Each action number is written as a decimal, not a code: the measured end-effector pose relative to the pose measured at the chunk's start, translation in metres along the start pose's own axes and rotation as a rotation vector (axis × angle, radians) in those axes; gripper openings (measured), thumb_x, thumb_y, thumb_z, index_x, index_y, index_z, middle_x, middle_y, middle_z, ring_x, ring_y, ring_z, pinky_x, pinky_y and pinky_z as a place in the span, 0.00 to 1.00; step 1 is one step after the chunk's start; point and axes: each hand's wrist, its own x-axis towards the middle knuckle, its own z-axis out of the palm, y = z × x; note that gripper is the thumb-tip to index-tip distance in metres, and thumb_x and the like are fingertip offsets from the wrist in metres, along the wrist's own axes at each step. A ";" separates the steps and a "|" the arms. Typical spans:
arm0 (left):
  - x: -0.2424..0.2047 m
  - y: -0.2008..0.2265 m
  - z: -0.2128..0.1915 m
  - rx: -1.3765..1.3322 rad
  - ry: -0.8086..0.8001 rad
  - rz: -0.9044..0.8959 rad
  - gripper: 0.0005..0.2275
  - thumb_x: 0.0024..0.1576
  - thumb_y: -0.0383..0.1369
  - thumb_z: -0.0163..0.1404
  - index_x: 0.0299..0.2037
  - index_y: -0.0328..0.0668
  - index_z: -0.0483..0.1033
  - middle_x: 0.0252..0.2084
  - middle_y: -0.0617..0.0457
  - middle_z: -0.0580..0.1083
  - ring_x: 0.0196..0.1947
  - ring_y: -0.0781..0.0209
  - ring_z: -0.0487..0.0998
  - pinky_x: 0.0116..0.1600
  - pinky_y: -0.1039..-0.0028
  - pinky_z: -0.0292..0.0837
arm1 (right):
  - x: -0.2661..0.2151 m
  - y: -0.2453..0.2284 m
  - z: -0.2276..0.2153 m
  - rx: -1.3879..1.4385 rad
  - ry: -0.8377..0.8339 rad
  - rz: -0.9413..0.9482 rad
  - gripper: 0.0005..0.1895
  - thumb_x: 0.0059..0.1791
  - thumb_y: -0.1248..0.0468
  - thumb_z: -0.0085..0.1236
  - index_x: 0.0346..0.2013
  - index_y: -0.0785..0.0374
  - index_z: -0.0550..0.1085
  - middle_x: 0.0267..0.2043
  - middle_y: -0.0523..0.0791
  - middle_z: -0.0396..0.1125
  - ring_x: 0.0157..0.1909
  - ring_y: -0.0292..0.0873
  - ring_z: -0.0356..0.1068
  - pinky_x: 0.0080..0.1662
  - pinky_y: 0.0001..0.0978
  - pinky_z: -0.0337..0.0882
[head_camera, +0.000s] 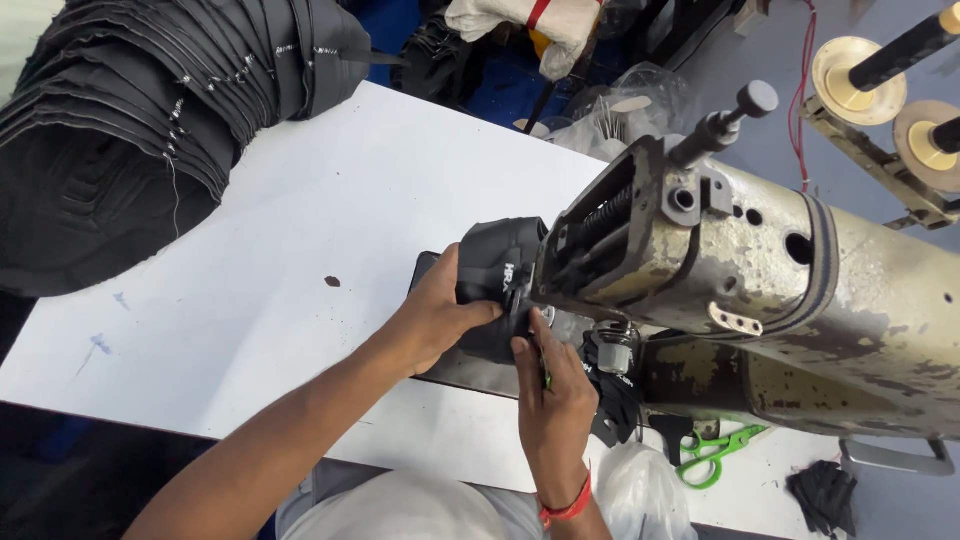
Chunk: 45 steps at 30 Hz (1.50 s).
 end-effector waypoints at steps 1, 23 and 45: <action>0.000 -0.001 0.002 0.000 -0.001 0.002 0.27 0.49 0.17 0.54 0.60 0.35 0.60 0.53 0.47 0.72 0.54 0.62 0.74 0.57 0.69 0.74 | -0.002 0.001 0.000 0.000 0.001 -0.002 0.20 0.51 0.66 0.62 0.59 0.63 0.75 0.27 0.46 0.63 0.24 0.38 0.59 0.29 0.31 0.63; 0.006 -0.011 -0.003 0.101 0.124 0.133 0.17 0.55 0.32 0.57 0.52 0.34 0.69 0.47 0.48 0.75 0.45 0.65 0.76 0.50 0.73 0.75 | -0.003 0.021 0.005 0.033 -0.028 -0.038 0.24 0.49 0.70 0.63 0.60 0.57 0.75 0.29 0.43 0.62 0.26 0.36 0.60 0.31 0.27 0.66; 0.016 0.072 -0.009 1.257 -0.213 0.436 0.19 0.58 0.33 0.55 0.58 0.35 0.69 0.50 0.44 0.75 0.53 0.46 0.76 0.56 0.58 0.71 | -0.011 0.037 0.003 -0.330 -0.001 -0.378 0.33 0.40 0.79 0.61 0.59 0.52 0.77 0.62 0.47 0.68 0.32 0.38 0.71 0.33 0.31 0.71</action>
